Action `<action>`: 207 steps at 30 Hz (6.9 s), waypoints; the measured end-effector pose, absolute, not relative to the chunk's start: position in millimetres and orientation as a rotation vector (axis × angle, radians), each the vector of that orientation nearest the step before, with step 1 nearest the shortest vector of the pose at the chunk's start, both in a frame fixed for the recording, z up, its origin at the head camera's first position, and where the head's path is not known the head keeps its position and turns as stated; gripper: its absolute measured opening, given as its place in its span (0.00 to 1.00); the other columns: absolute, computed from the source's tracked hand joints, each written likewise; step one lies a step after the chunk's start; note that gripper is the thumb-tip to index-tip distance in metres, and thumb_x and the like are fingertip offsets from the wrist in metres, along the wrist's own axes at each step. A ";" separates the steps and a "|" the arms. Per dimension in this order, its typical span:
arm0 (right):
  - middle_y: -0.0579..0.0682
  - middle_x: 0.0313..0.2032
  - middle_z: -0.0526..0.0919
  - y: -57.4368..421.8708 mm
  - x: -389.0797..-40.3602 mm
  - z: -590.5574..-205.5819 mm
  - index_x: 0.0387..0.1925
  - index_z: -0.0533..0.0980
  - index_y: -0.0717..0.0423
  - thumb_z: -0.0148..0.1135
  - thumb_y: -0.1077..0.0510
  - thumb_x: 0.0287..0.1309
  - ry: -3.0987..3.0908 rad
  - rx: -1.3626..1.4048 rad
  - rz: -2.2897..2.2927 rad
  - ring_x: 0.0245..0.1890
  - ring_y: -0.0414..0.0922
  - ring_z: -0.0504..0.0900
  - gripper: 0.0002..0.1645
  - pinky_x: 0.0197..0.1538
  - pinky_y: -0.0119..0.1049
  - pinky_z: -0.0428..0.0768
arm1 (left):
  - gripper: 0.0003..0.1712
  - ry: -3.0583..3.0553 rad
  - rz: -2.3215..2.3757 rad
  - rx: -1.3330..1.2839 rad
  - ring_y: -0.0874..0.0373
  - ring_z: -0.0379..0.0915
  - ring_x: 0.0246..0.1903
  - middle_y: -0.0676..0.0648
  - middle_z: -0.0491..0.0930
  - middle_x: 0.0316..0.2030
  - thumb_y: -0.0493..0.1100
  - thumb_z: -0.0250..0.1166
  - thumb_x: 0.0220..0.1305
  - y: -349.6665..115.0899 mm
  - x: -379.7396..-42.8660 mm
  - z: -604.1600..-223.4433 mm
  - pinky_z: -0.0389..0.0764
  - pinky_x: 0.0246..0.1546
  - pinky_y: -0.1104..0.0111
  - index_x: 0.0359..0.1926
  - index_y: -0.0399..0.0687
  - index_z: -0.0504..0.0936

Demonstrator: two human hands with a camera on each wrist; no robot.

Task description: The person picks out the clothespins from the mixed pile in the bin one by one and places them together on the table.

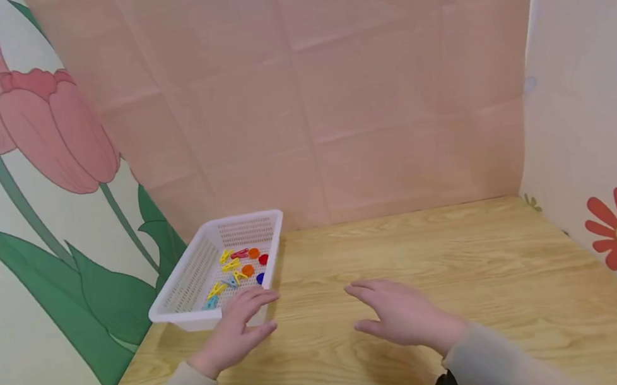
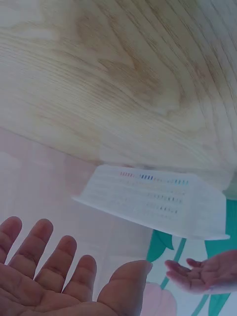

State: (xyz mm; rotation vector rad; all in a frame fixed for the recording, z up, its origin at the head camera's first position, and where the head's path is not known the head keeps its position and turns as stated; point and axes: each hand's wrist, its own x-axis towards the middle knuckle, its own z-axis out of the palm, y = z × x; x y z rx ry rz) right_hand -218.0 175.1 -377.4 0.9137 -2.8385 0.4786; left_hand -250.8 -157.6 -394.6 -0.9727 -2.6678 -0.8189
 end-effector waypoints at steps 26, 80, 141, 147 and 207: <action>0.54 0.65 0.69 84.3 -279.2 -392.8 0.70 0.62 0.50 0.58 0.37 0.62 -2.962 0.823 1.151 0.59 0.54 0.73 0.41 0.60 0.53 0.72 | 0.33 -2.665 -0.826 0.248 0.28 0.53 0.63 0.31 0.61 0.66 0.55 0.38 0.74 -319.8 -304.5 -377.7 0.54 0.56 0.35 0.69 0.38 0.62; 0.53 0.76 0.37 -1.0 -318.0 -406.4 0.76 0.47 0.51 0.58 0.37 0.61 -2.947 0.559 1.516 0.74 0.56 0.41 0.51 0.71 0.58 0.47 | 0.42 -2.802 -1.537 0.140 0.37 0.33 0.72 0.38 0.37 0.75 0.62 0.45 0.72 -352.5 -332.5 -418.4 0.41 0.67 0.39 0.77 0.56 0.37; 0.53 0.70 0.62 1.4 -343.0 -445.6 0.67 0.68 0.43 0.48 0.19 0.51 -2.788 0.734 0.527 0.71 0.59 0.55 0.51 0.71 0.59 0.38 | 0.46 -2.806 -1.074 -0.232 0.35 0.50 0.69 0.36 0.49 0.73 0.52 0.62 0.65 -376.8 -354.4 -449.3 0.54 0.66 0.42 0.75 0.42 0.50; 0.52 0.69 0.65 5.2 -344.3 -448.3 0.66 0.70 0.44 0.46 0.17 0.50 -2.746 0.729 0.505 0.70 0.59 0.57 0.51 0.70 0.61 0.38 | 0.47 -2.795 -1.022 -0.319 0.37 0.43 0.71 0.35 0.45 0.74 0.51 0.64 0.63 -375.3 -356.2 -449.7 0.49 0.68 0.43 0.74 0.38 0.51; 0.53 0.68 0.66 5.3 -343.8 -452.9 0.66 0.70 0.46 0.62 0.32 0.54 -2.692 0.737 0.595 0.69 0.63 0.57 0.42 0.69 0.62 0.42 | 0.64 -2.937 -0.627 -0.419 0.51 0.40 0.73 0.49 0.52 0.74 0.83 0.57 0.44 -387.1 -362.9 -435.5 0.36 0.68 0.40 0.72 0.45 0.60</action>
